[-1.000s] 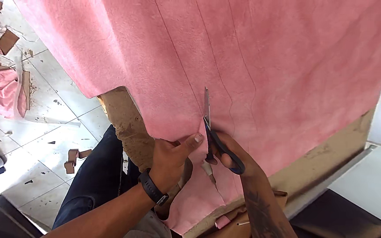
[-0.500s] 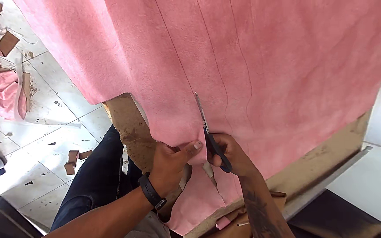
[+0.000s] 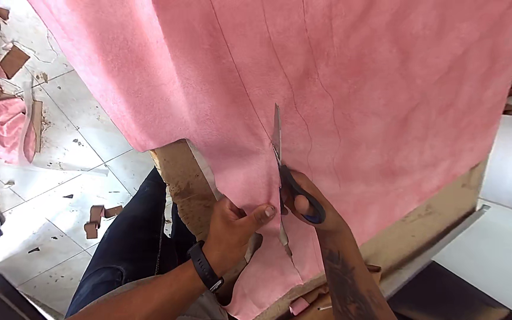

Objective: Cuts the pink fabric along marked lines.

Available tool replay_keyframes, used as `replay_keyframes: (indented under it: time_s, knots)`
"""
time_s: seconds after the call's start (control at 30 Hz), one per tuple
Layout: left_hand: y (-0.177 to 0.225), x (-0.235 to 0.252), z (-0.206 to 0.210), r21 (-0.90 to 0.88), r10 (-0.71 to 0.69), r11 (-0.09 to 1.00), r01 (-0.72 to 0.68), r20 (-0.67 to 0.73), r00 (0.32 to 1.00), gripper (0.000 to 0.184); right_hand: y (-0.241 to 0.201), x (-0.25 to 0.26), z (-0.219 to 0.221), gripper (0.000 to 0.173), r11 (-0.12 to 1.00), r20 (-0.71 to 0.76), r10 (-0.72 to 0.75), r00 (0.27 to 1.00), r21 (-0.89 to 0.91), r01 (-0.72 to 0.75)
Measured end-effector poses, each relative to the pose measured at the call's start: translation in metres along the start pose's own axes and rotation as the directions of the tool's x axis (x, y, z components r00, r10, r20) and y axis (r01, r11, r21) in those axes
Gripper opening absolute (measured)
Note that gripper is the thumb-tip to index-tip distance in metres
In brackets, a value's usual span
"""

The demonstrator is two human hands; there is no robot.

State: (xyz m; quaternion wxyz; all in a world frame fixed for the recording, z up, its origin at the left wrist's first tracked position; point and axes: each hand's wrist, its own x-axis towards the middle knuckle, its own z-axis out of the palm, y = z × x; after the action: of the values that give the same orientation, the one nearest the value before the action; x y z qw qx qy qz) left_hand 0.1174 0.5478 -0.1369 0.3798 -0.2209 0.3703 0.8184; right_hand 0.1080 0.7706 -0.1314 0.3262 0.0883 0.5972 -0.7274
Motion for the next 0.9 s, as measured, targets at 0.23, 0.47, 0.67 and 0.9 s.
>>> replay_keyframes:
  time_s: [0.23,0.47,0.67,0.9]
  knots:
    - [0.002,-0.001,-0.003,0.012,-0.013,1.0,0.012,0.02,1.0,0.026,-0.005,0.001,0.002,0.055,0.999,-0.024,0.048,0.999,-0.003,-0.048]
    - [0.001,-0.001,-0.007,0.002,-0.012,1.0,0.012,0.036,0.999,0.027,-0.007,0.005,0.009,0.046,0.996,-0.103,0.091,0.991,0.005,-0.091]
    - [-0.001,-0.003,-0.011,0.008,-0.025,1.0,0.024,0.039,0.999,0.027,-0.005,0.011,0.013,0.038,0.996,-0.167,0.068,0.984,-0.038,-0.075]
    - [-0.006,-0.009,-0.015,0.002,-0.02,1.0,0.02,0.044,0.999,0.028,-0.021,0.038,0.006,0.046,0.999,-0.109,0.006,0.994,-0.051,-0.012]
